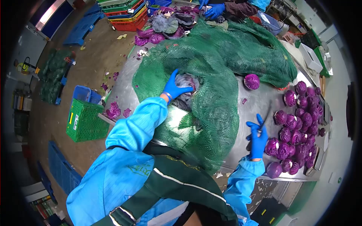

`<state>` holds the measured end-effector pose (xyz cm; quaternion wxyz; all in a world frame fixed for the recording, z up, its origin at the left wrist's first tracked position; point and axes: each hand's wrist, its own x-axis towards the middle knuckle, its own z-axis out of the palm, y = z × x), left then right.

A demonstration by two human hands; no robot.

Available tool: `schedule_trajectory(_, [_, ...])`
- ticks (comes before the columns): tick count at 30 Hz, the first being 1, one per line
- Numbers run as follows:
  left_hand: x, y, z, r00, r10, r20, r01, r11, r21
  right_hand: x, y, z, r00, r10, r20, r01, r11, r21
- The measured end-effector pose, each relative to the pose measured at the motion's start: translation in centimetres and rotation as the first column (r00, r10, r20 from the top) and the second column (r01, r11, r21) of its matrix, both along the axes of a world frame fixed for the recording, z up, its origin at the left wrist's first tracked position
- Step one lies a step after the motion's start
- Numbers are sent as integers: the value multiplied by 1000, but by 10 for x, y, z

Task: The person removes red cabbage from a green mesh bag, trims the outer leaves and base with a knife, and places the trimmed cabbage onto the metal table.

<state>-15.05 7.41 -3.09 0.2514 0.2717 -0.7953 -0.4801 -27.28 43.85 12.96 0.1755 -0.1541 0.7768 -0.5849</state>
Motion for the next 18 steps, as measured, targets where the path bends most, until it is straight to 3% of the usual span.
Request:
schedule_trajectory(2, [38,5,-3,993,101,-62,-58,874,482,27,-23,10,996,88,35,-89,996,33])
schedule_trajectory(4, [83,14,5,958,90,-273,172,579,797,49,-37,17,985,168,-40,-166,985,55])
schedule_trajectory(6, [132,22,24,906,221,-360,344,109,933,71,-55,37,979,190,-78,-184,980,77])
schedule_trajectory(8, [181,13,14,869,357,-342,400,-101,911,95,-80,47,964,242,-110,-232,968,91])
schedule_trajectory(10, [214,-2,40,814,450,-369,401,27,916,123,-110,52,951,288,-110,-294,955,-45])
schedule_trajectory(11, [232,-15,46,827,471,-305,354,-16,935,143,-129,65,930,350,111,-335,933,-129])
schedule_trajectory(12, [244,-23,74,838,513,-186,142,123,982,161,-154,60,900,428,80,-409,894,-185])
schedule_trajectory(14, [276,-59,51,809,548,-212,65,275,959,193,-204,48,800,586,130,-580,810,-82])
schedule_trajectory(15, [276,-73,54,716,595,-366,45,484,874,214,-233,36,781,615,104,-607,788,-106])
schedule_trajectory(18, [286,-107,59,601,713,-362,-94,513,853,260,-317,-22,747,664,29,-650,739,-176])
